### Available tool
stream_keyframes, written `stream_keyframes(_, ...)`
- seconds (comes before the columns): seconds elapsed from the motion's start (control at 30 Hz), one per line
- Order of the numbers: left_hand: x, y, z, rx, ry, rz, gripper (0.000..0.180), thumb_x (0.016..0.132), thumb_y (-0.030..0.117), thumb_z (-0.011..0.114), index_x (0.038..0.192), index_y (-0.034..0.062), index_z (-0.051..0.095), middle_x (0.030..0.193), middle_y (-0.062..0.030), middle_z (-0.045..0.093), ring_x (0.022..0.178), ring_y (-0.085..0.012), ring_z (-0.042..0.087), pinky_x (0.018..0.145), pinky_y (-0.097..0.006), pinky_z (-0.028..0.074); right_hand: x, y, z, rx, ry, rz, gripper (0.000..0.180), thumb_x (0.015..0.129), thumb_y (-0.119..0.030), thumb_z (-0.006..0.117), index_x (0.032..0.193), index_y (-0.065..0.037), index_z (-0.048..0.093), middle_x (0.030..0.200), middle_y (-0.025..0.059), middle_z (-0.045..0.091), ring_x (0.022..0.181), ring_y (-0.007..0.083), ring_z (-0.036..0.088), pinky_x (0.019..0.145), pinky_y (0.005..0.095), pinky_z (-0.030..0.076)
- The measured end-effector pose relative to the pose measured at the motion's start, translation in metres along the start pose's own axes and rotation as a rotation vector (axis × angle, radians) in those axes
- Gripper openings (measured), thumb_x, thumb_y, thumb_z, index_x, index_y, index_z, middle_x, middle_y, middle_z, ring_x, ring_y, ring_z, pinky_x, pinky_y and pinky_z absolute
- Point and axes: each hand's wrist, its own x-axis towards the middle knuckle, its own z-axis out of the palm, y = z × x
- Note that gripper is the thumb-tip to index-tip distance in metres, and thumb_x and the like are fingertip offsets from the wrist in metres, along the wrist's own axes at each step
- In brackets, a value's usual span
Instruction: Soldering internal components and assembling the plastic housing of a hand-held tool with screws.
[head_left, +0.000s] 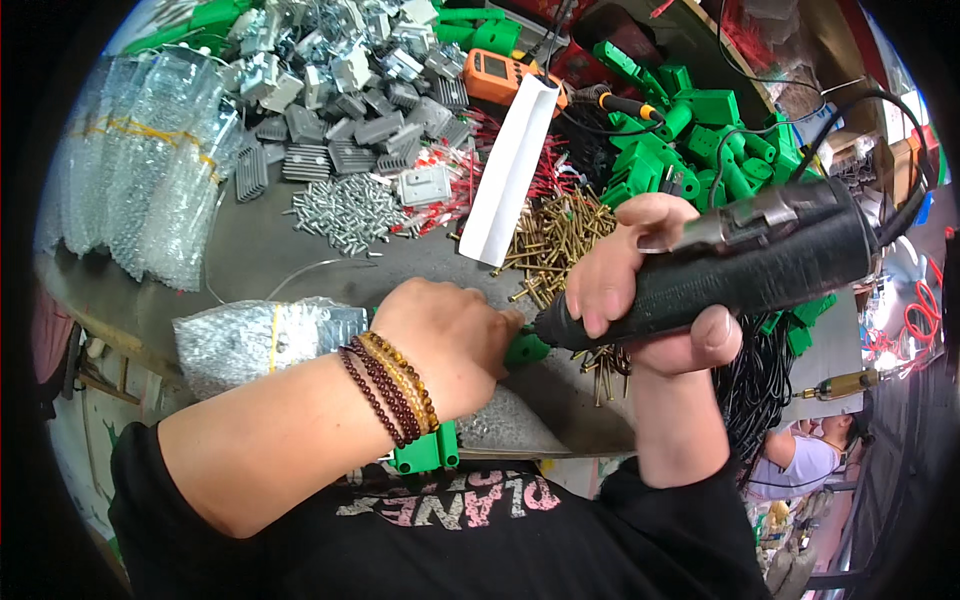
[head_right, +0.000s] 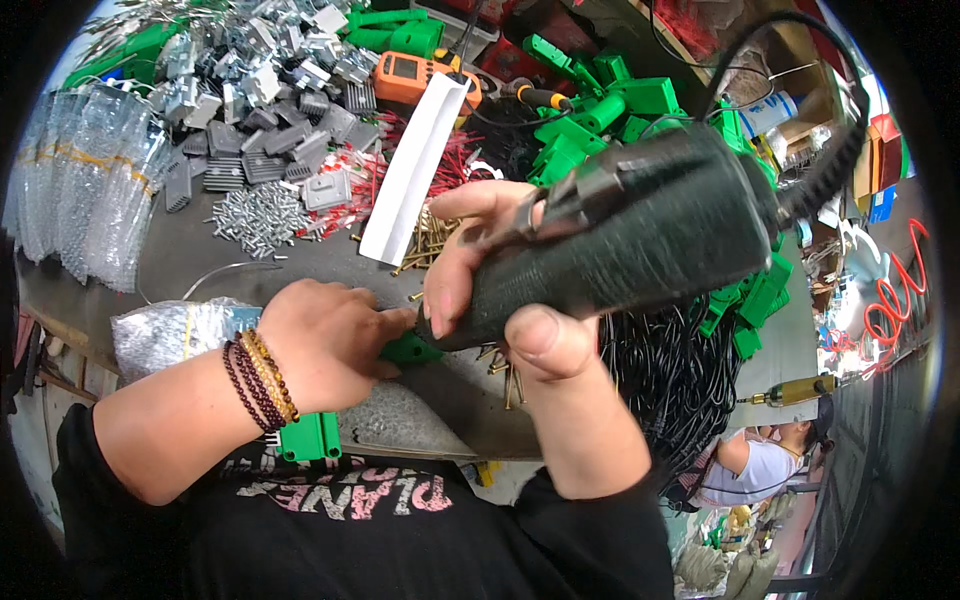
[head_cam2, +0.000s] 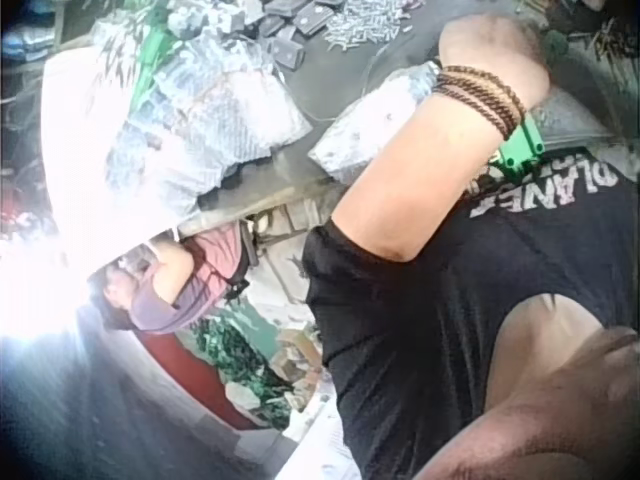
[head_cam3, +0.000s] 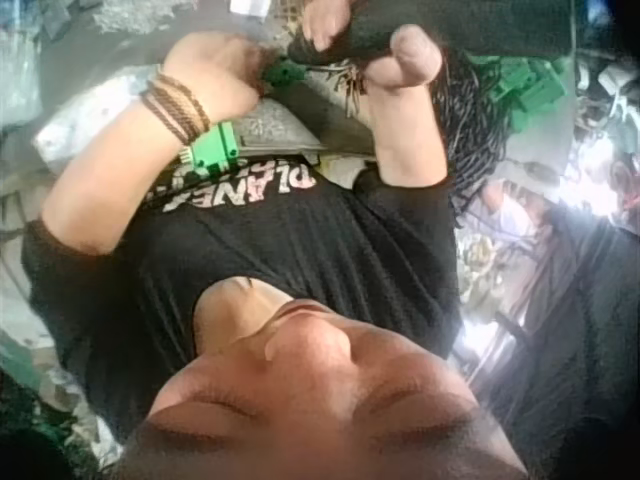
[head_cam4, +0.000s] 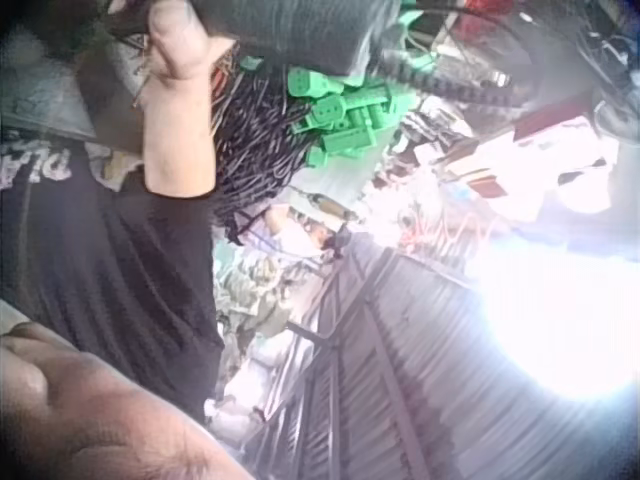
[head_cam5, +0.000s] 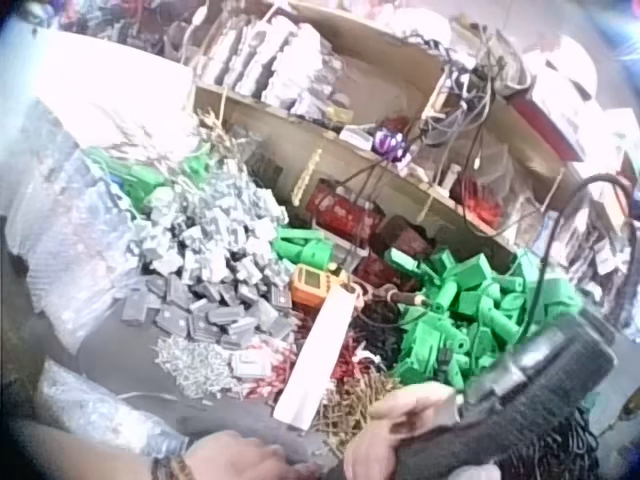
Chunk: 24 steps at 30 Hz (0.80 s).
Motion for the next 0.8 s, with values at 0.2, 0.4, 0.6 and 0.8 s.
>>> stream_keyframes(0.2,0.015,-0.009,-0.001,-0.085,0.112,0.027,0.029,0.088,0.030,0.070,0.109,0.0104,0.066,0.088,-0.0133,0.072,0.085,-0.0337,0.071,0.073,-0.046,0.057,-0.009,-0.045,0.027,0.186,-0.505,-0.188,0.043,0.094,-0.046,0.067,0.082,-0.006,0.055,0.071,0.0132,0.065,0.056,0.0242,0.064,0.049,0.0411,0.052)
stream_keyframes(0.4,0.013,-0.008,0.006,-0.059,0.141,0.004,0.029,0.088,0.031,0.069,0.107,0.0094,0.067,0.088,-0.0119,0.073,0.085,-0.0320,0.072,0.073,-0.045,0.057,-0.024,-0.019,0.041,0.351,-0.509,-0.156,0.042,0.079,-0.028,0.084,0.100,0.001,0.062,0.081,0.0155,0.067,0.067,0.0303,0.066,0.060,0.0422,0.055)
stream_keyframes(0.6,0.014,-0.007,0.001,-0.039,0.054,-0.058,0.031,0.088,0.034,0.069,0.107,0.0091,0.067,0.089,-0.0119,0.073,0.086,-0.0318,0.073,0.073,-0.044,0.057,-0.017,-0.028,0.054,0.305,-0.503,-0.179,0.047,0.073,-0.033,0.089,0.092,0.002,0.063,0.077,0.0136,0.068,0.062,0.0295,0.066,0.057,0.0418,0.055)
stream_keyframes(0.8,0.013,-0.007,0.003,-0.093,0.116,-0.033,0.026,0.085,0.030,0.068,0.098,0.0076,0.070,0.089,-0.0125,0.074,0.087,-0.0304,0.073,0.073,-0.043,0.058,-0.014,-0.012,0.056,0.264,-0.537,-0.110,0.042,0.087,-0.033,0.080,0.100,-0.001,0.056,0.080,0.0160,0.068,0.064,0.0299,0.069,0.060,0.0406,0.055)
